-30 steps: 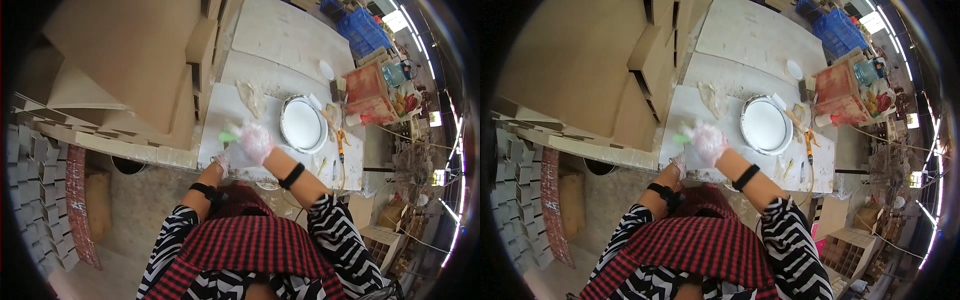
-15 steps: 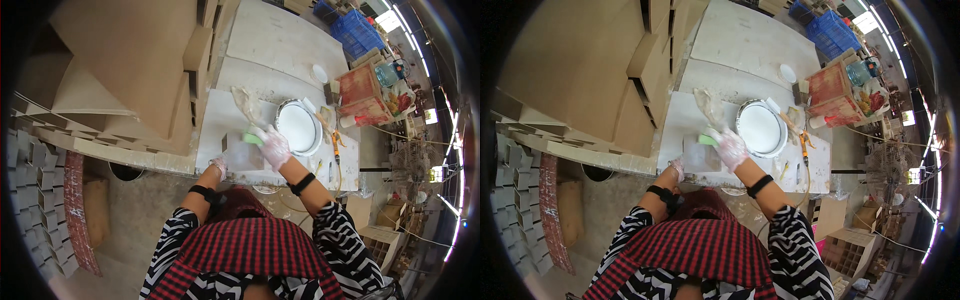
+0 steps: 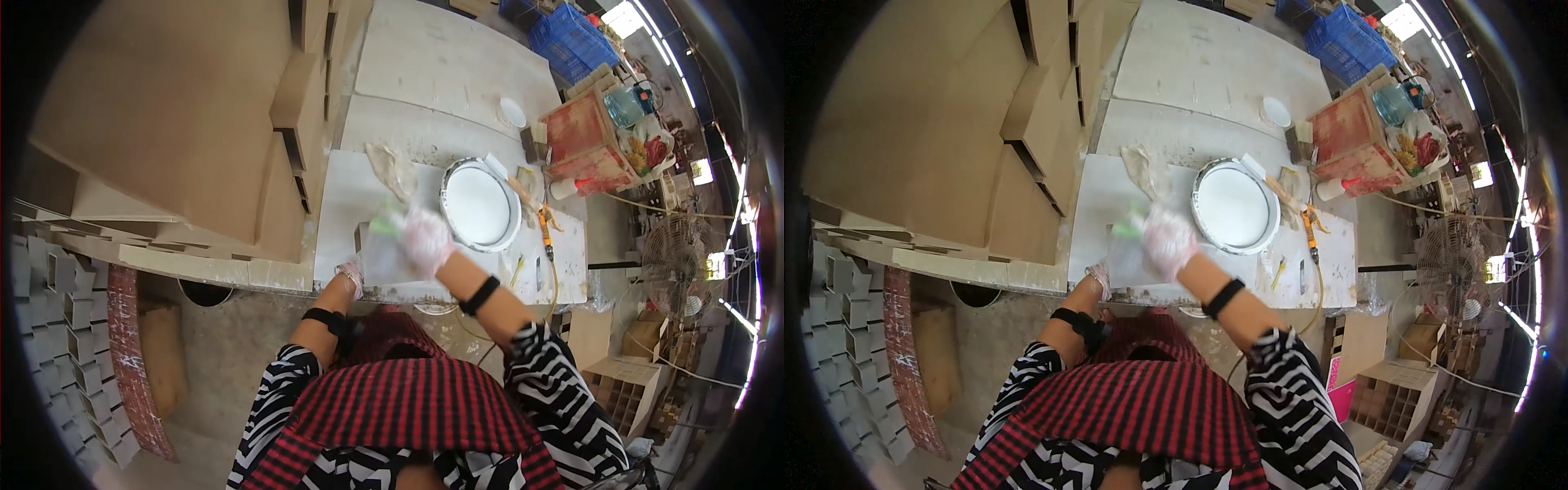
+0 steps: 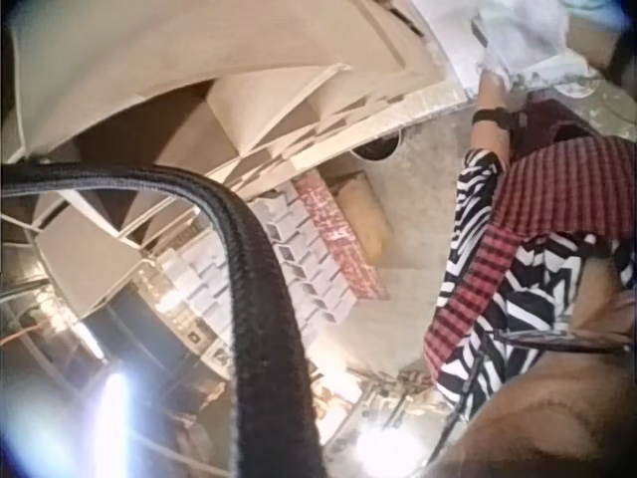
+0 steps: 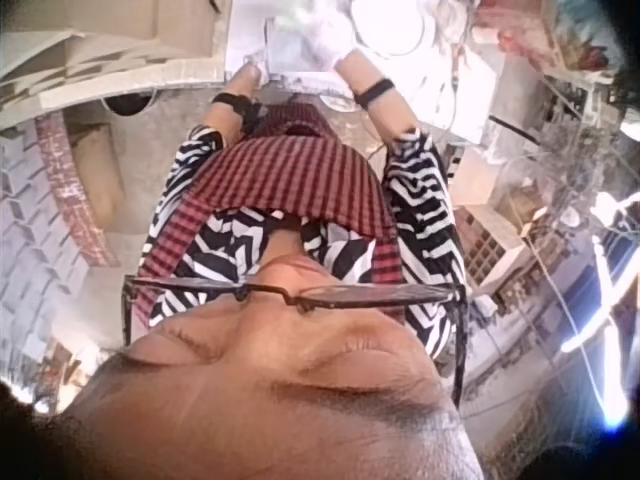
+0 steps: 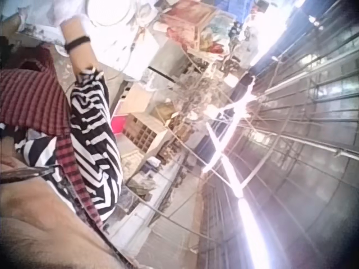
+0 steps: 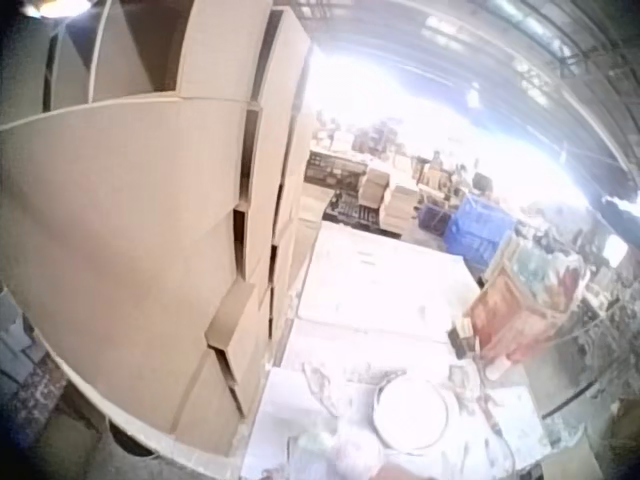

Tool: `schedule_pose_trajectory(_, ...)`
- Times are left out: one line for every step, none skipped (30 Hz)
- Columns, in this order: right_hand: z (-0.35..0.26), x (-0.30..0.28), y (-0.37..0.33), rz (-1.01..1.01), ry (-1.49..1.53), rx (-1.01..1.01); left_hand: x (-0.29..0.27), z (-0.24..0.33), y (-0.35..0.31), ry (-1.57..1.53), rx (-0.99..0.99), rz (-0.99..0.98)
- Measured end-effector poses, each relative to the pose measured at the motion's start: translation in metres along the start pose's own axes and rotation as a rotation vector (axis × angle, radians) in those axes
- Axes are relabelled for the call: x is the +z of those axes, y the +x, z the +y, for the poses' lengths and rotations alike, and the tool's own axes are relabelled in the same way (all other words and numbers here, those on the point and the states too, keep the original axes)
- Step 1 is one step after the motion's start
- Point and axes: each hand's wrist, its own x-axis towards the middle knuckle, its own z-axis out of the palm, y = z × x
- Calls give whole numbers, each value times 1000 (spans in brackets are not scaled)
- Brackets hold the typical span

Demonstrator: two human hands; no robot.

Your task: The person picks up a box from a stack, applies a white substance to its interior edges using a sponge, and places the box onto a pallet.

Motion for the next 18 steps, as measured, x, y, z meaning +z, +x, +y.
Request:
schedule_pose_trajectory(-14,13,-15,-91,34,27,-1,-2,-1,3,-7,2)
schedule_pose_trajectory(-27,25,-28,-182,65,54,-2,-4,-1,2,-15,0)
schedule_pose_trajectory(-44,3,-24,-210,134,6,-3,-4,-3,2,-7,8)
schedule_pose_trajectory(-51,-8,-21,-237,203,-41,-4,-3,-3,3,-4,8)
schedule_pose_trajectory(-33,11,-21,-65,453,115,-2,-1,1,3,4,2)
schedule_pose_trajectory(-16,28,-23,148,714,233,4,1,5,4,3,-14)
schedule_pose_trajectory(-1,6,-4,66,492,365,5,3,5,-4,5,-16)
schedule_pose_trajectory(8,-9,5,-5,264,495,7,4,6,-9,5,-19)
schedule_pose_trajectory(7,-10,-2,-27,240,427,8,5,6,-4,5,-19)
schedule_pose_trajectory(0,-11,-17,-55,209,358,10,5,7,-4,5,-21)
schedule_pose_trajectory(-5,-11,-30,-78,173,281,11,6,8,0,11,-25)
schedule_pose_trajectory(-15,-13,-48,-139,206,210,11,5,7,2,5,-25)
schedule_pose_trajectory(-27,-11,-66,-194,243,131,10,6,8,8,7,-25)
schedule_pose_trajectory(-35,-14,-75,-256,278,61,13,4,8,9,-2,-29)
schedule_pose_trajectory(-32,-17,-73,-266,256,36,14,6,10,10,-3,-34)
schedule_pose_trajectory(-26,-27,-64,-273,239,4,14,8,8,15,6,-30)
schedule_pose_trajectory(-15,-25,-53,-240,217,14,15,7,10,10,1,-28)
schedule_pose_trajectory(-4,-23,-43,-207,192,29,15,7,11,12,-2,-28)
